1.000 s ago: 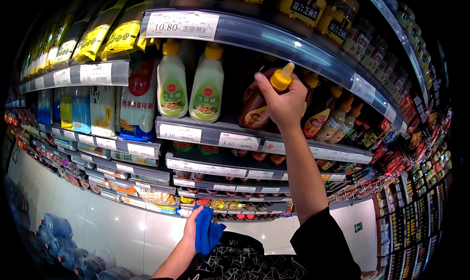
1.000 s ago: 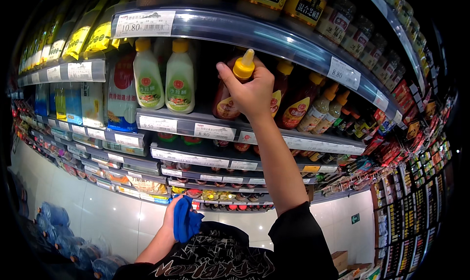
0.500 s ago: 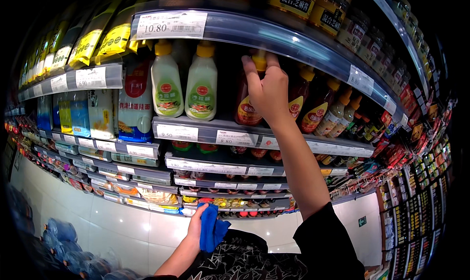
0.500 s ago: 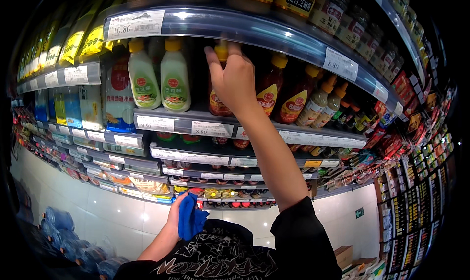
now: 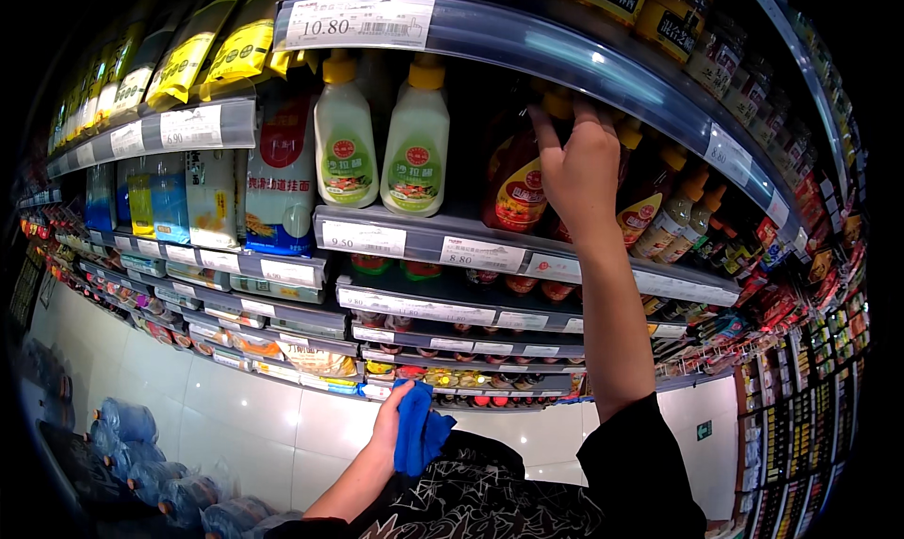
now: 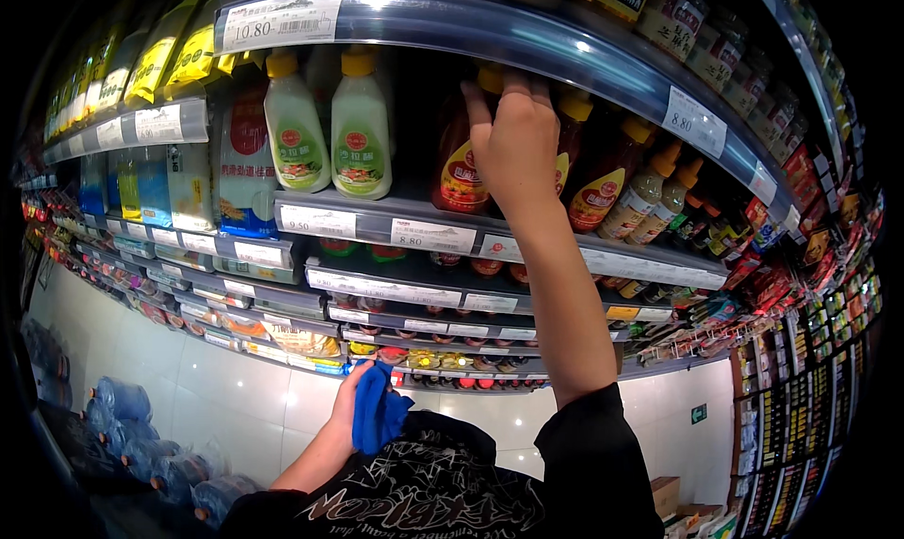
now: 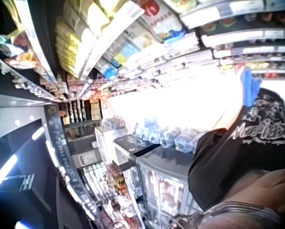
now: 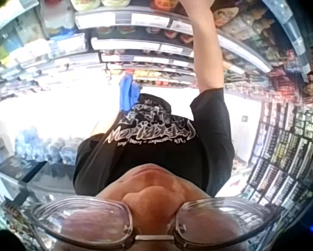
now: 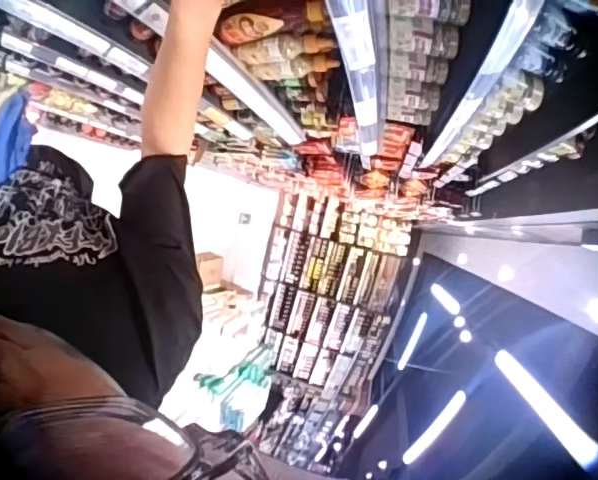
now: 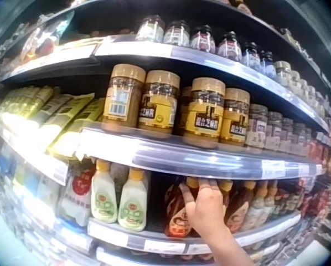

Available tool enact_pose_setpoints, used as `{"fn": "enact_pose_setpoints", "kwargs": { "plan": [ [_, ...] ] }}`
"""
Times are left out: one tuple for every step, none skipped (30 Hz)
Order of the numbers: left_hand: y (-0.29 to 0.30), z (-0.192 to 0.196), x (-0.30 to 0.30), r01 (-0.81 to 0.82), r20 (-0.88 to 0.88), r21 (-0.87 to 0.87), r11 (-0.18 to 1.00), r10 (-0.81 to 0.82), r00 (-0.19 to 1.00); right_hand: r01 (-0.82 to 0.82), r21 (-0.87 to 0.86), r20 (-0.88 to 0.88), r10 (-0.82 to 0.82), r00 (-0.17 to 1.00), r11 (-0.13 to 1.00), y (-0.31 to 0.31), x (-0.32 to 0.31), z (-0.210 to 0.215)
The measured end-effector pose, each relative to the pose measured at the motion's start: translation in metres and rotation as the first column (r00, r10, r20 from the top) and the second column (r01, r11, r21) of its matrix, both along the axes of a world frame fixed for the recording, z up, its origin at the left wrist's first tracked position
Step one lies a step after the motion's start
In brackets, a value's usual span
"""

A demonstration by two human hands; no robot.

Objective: The person wipes the labels and bodies of various condiment bottles on a grocery store shelf using a blue cloth. They handle multiple bottles of sauces and dressings, cleaning them one by one before placing them back on the shelf.

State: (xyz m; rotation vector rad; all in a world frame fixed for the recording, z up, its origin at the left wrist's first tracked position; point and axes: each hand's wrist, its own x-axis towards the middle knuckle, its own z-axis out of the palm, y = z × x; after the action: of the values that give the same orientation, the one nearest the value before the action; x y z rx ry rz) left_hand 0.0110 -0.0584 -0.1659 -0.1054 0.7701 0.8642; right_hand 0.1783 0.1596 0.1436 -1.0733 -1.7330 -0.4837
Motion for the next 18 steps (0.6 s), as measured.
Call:
{"fn": "enact_pose_setpoints", "kwargs": {
  "plan": [
    [-0.001,-0.002,-0.001,-0.011,0.021,0.010,1.000,0.011,1.000,0.020,-0.019,0.005,-0.020,1.000,1.000,0.000,0.002,0.001],
    [-0.002,-0.005,-0.003,-0.022,0.042,0.020,1.000,0.022,0.999,0.041,-0.037,0.011,-0.041,0.999,0.998,0.000,0.004,0.003],
    [-0.003,-0.005,-0.004,-0.039,0.064,0.029,0.999,0.037,0.997,0.031,-0.032,0.005,-0.030,1.000,0.999,0.000,0.003,0.002],
    [-0.004,-0.005,-0.004,-0.114,0.139,0.088,0.990,0.101,0.985,0.019,-0.010,-0.003,-0.019,1.000,1.000,0.000,0.003,0.001],
    [-0.005,-0.003,-0.003,-0.191,0.217,0.141,0.971,0.158,0.963,0.009,0.013,-0.011,-0.008,1.000,1.000,0.000,0.002,0.000],
    [-0.007,-0.002,-0.002,-0.265,0.293,0.185,0.946,0.204,0.934,0.004,0.032,-0.020,-0.003,1.000,0.999,0.000,0.003,-0.002],
    [-0.008,-0.013,-0.001,-0.252,0.177,0.327,0.911,0.203,0.963,0.026,0.028,-0.020,-0.026,0.999,0.999,-0.001,0.005,-0.002],
    [-0.009,-0.024,0.001,-0.225,0.054,0.450,0.864,0.225,0.973,0.052,0.039,-0.020,-0.051,0.998,0.998,-0.002,0.006,-0.003],
    [-0.006,-0.019,0.004,-0.081,-0.230,0.610,0.788,0.274,0.934,0.072,0.051,-0.021,-0.071,0.997,0.996,-0.004,0.005,-0.005],
    [-0.008,-0.013,0.002,0.220,-0.513,0.727,0.650,0.303,0.803,0.093,0.064,-0.022,-0.092,0.996,0.994,-0.006,0.003,-0.007],
    [-0.011,-0.005,0.001,0.569,-0.760,0.649,0.505,0.456,0.462,0.086,0.115,-0.025,-0.083,0.996,0.990,-0.013,0.001,-0.010],
    [-0.012,0.011,0.000,0.753,-0.762,0.494,0.435,0.634,0.134,0.060,0.212,-0.017,-0.057,0.998,0.975,-0.019,0.001,-0.014],
    [-0.014,0.022,-0.001,0.799,-0.781,0.418,0.433,0.621,0.072,0.018,0.308,-0.006,-0.017,1.000,0.951,-0.026,-0.003,-0.019],
    [-0.017,0.031,-0.002,0.838,-0.795,0.337,0.430,0.606,0.009,-0.023,0.400,0.008,0.022,1.000,0.916,-0.034,-0.007,-0.025],
    [-0.020,0.038,-0.001,0.868,-0.804,0.258,0.423,0.592,-0.050,-0.107,0.383,0.015,0.110,0.994,0.917,-0.045,-0.012,-0.033],
    [-0.019,0.045,0.001,0.899,-0.806,0.176,0.402,0.582,-0.102,-0.176,0.369,0.019,0.182,0.983,0.912,-0.056,-0.012,-0.042],
    [-0.018,0.052,0.004,0.920,-0.805,0.093,0.380,0.573,-0.155,-0.322,0.264,0.017,0.330,0.944,0.909,-0.064,-0.013,-0.053],
    [-0.020,0.057,0.004,0.921,-0.824,0.060,0.385,0.540,-0.172,-0.483,0.129,-0.087,0.495,0.864,0.866,-0.069,-0.022,-0.066]
  ]
}}
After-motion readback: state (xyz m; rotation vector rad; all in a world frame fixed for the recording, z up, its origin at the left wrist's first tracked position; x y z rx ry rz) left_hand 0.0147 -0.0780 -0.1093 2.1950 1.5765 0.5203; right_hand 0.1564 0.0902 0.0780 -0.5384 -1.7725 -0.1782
